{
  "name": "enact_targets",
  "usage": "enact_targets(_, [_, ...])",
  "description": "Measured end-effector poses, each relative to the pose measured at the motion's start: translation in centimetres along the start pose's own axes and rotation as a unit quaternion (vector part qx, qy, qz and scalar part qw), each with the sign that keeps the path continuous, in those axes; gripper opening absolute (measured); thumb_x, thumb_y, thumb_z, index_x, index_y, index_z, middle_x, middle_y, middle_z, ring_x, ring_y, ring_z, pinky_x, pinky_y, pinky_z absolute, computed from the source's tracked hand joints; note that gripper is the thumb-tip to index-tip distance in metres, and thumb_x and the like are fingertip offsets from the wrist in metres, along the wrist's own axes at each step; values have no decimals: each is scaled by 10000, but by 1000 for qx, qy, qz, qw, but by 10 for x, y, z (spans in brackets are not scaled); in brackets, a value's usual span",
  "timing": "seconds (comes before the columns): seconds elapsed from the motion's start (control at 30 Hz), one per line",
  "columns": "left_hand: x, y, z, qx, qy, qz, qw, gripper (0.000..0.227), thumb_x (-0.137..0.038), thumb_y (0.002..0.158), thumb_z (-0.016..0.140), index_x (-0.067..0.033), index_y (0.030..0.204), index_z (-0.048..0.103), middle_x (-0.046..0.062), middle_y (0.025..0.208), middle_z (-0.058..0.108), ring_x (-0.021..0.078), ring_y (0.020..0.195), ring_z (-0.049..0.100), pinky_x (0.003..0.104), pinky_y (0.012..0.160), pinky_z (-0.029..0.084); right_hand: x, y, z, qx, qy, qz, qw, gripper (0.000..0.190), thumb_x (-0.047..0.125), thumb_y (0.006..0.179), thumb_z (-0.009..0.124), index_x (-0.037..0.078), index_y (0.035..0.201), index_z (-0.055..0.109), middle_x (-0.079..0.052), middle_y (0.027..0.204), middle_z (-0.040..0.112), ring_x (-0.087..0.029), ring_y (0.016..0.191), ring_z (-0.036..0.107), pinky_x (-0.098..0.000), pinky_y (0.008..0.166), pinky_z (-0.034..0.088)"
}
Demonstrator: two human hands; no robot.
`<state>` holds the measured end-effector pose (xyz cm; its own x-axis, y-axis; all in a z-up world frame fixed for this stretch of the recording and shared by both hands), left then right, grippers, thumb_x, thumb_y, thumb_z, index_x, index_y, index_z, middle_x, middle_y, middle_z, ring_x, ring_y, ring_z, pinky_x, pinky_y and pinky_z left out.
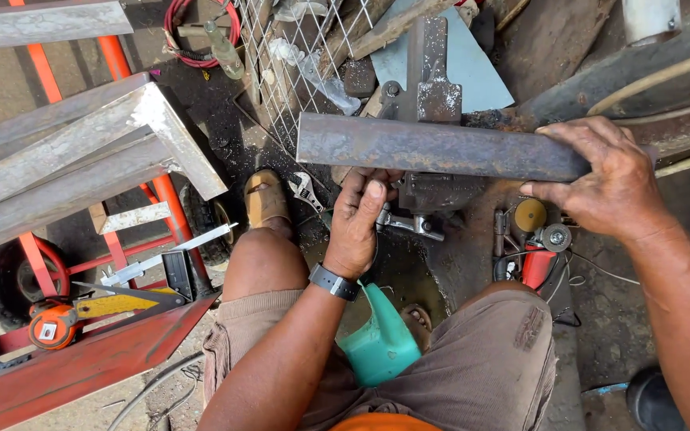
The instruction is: Measuring and marking metal bars using a caliper and a square for precise cutting or assembly.
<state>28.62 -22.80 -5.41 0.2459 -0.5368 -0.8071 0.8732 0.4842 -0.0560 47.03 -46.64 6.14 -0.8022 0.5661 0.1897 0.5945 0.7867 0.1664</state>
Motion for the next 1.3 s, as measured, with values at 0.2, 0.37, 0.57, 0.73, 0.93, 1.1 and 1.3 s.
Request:
enact_targets(0.2, [12, 1, 1, -23, 22, -31, 999, 315, -424, 1040, 615, -114, 1014, 666, 26, 1003, 713, 142, 982, 667, 322, 932, 546, -24, -9, 3, -1, 4, -10, 1000, 808, 353, 676, 995, 83, 1399, 757, -153, 1322, 705, -340, 1166, 656, -491, 1031, 489])
enact_targets(0.37, [26, -1, 1, -26, 20, -44, 998, 307, -399, 1042, 613, -97, 1025, 665, 50, 1062, 717, 192, 926, 708, 325, 881, 576, -30, -9, 6, 6, 7, -13, 1000, 805, 366, 684, 986, 94, 1407, 761, -143, 1322, 710, -338, 1171, 661, -496, 1041, 500])
enact_targets(0.57, [34, 1, -6, -63, -13, -73, 995, 360, -370, 1039, 608, -21, 1070, 691, 133, 1087, 740, 215, 969, 706, 376, 876, 641, -32, -3, 18, 29, 20, 4, 999, 820, 362, 657, 975, 115, 1405, 745, -124, 1318, 691, -317, 1178, 633, -453, 1068, 458])
enact_targets(0.73, [37, 2, -7, -52, -12, -86, 995, 373, -387, 1041, 593, -29, 1096, 681, 156, 1132, 737, 241, 1004, 718, 383, 888, 636, -30, -1, 23, 46, 34, 28, 998, 817, 337, 659, 969, 131, 1412, 728, -110, 1298, 676, -309, 1150, 633, -458, 1052, 463])
enact_targets(0.93, [45, 3, -11, -67, -33, -94, 993, 335, -391, 1047, 580, -64, 1079, 643, 178, 1170, 730, 264, 1077, 731, 388, 901, 645, -31, 1, 27, 47, 26, 17, 998, 838, 364, 656, 966, 135, 1425, 726, -109, 1316, 676, -325, 1157, 628, -482, 1033, 456])
enact_targets(1.1, [42, 0, -7, -49, -13, -86, 995, 346, -397, 1050, 575, -57, 1070, 639, 170, 1182, 722, 257, 1076, 717, 403, 913, 634, -33, -3, 28, 39, 19, 10, 999, 840, 360, 652, 965, 127, 1425, 734, -99, 1301, 692, -280, 1192, 638, -452, 1090, 446])
enact_targets(1.3, [61, -14, -17, -124, 12, -119, 985, 271, -276, 977, 561, -128, 1185, 651, 90, 1260, 743, 229, 1160, 735, 355, 879, 543, -32, -4, 27, 21, 16, 4, 1000, 809, 331, 669, 976, 111, 1416, 755, -112, 1314, 702, -293, 1208, 646, -465, 1100, 449])
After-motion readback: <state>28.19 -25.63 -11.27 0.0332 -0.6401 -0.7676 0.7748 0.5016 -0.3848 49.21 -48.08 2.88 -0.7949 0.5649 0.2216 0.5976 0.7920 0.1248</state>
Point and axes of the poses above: each hand's wrist, its own y-axis towards the middle knuckle, its own z-axis out of the palm, x = y × z, the point moved 8 cm from there along y, towards the middle knuckle
